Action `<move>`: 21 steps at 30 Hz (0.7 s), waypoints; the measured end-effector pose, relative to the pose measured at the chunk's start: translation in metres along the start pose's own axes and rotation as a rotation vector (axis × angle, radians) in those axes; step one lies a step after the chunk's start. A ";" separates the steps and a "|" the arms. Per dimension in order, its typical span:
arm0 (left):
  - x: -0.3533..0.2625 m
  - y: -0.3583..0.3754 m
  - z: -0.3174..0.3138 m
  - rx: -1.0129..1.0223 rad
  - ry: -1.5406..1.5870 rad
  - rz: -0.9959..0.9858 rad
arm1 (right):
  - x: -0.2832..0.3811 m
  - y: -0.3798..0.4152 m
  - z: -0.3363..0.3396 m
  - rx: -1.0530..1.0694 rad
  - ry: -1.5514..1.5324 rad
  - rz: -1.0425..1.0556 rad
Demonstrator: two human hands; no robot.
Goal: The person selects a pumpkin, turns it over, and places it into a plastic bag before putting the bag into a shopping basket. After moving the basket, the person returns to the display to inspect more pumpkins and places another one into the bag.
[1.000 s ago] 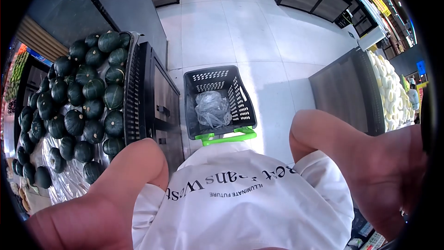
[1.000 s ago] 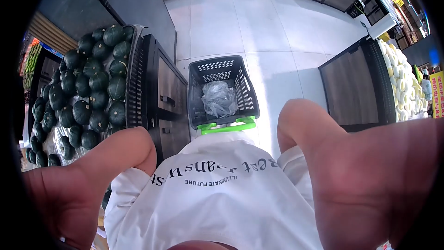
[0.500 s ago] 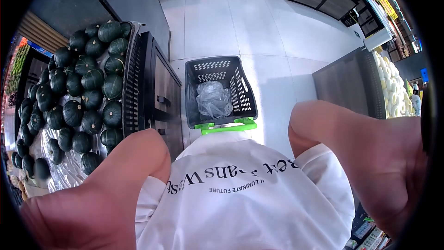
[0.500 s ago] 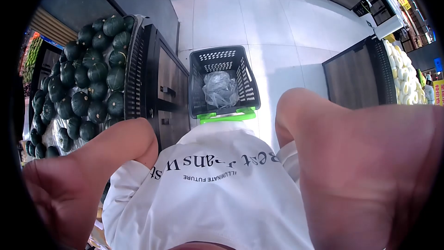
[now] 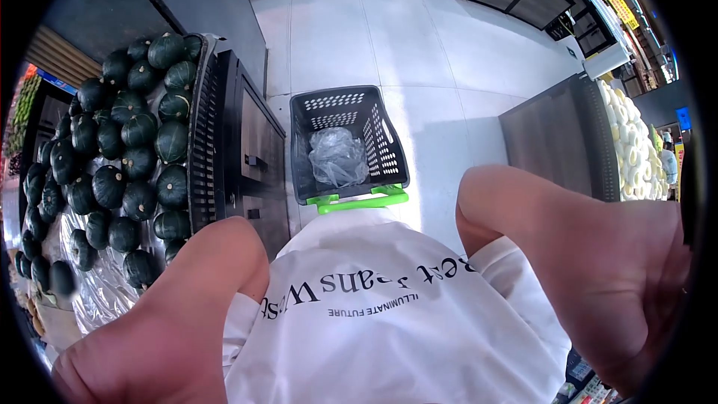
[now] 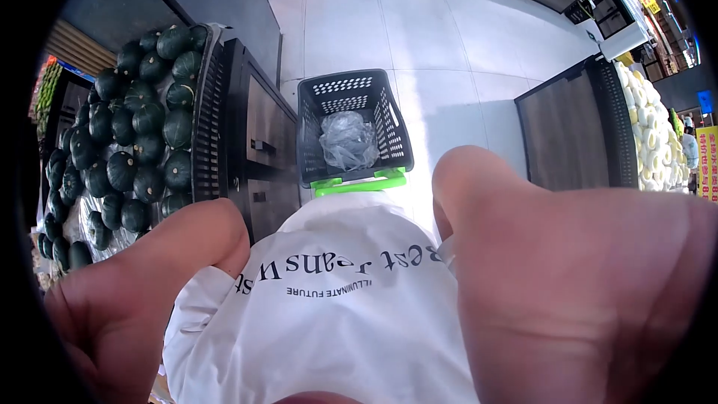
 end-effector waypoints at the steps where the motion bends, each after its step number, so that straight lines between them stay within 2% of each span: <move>1: -0.001 0.000 0.000 -0.012 -0.016 -0.017 | 0.000 0.002 -0.002 -0.007 0.004 0.001; 5: -0.004 0.001 0.000 -0.007 -0.028 -0.031 | -0.005 0.003 -0.004 -0.022 0.007 -0.012; 7: 0.002 -0.004 0.002 0.076 0.128 0.104 | -0.009 0.003 -0.004 -0.031 0.007 -0.006; 9: 0.006 -0.008 0.005 0.161 0.184 0.137 | -0.012 0.002 -0.003 -0.055 0.007 0.002; 12: 0.004 -0.007 0.008 0.195 0.103 0.047 | -0.021 0.005 -0.003 -0.113 0.014 0.007; 13: 0.004 -0.006 0.011 0.170 0.080 0.035 | -0.025 0.009 -0.002 -0.143 0.019 -0.004; 14: -0.001 0.003 0.026 0.059 0.120 -0.052 | -0.029 0.015 -0.001 -0.178 0.025 -0.026; 15: -0.006 0.012 0.041 -0.056 0.150 -0.138 | -0.033 0.025 -0.001 -0.216 0.019 -0.071; 16: -0.015 0.043 0.076 -0.254 0.247 -0.306 | -0.036 0.036 0.000 -0.257 0.008 -0.134; 17: -0.013 0.045 0.076 -0.239 0.208 -0.209 | -0.036 0.054 0.004 -0.259 -0.120 -0.308; 20: 0.026 0.062 0.039 -0.150 0.058 0.076 | -0.033 0.159 0.018 0.327 -0.213 -0.875; 21: 0.045 0.070 0.019 -0.109 -0.003 0.167 | -0.025 0.206 0.030 0.628 -0.045 -1.055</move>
Point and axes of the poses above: each hand's wrist, its own y-axis away from the middle knuckle, its own z-axis out of the back of the hand, x = y × z, the point moved 5 cm from there along -y, towards the middle knuckle, and after that the axes turned 14 degrees about z, right-handed, at the moved point
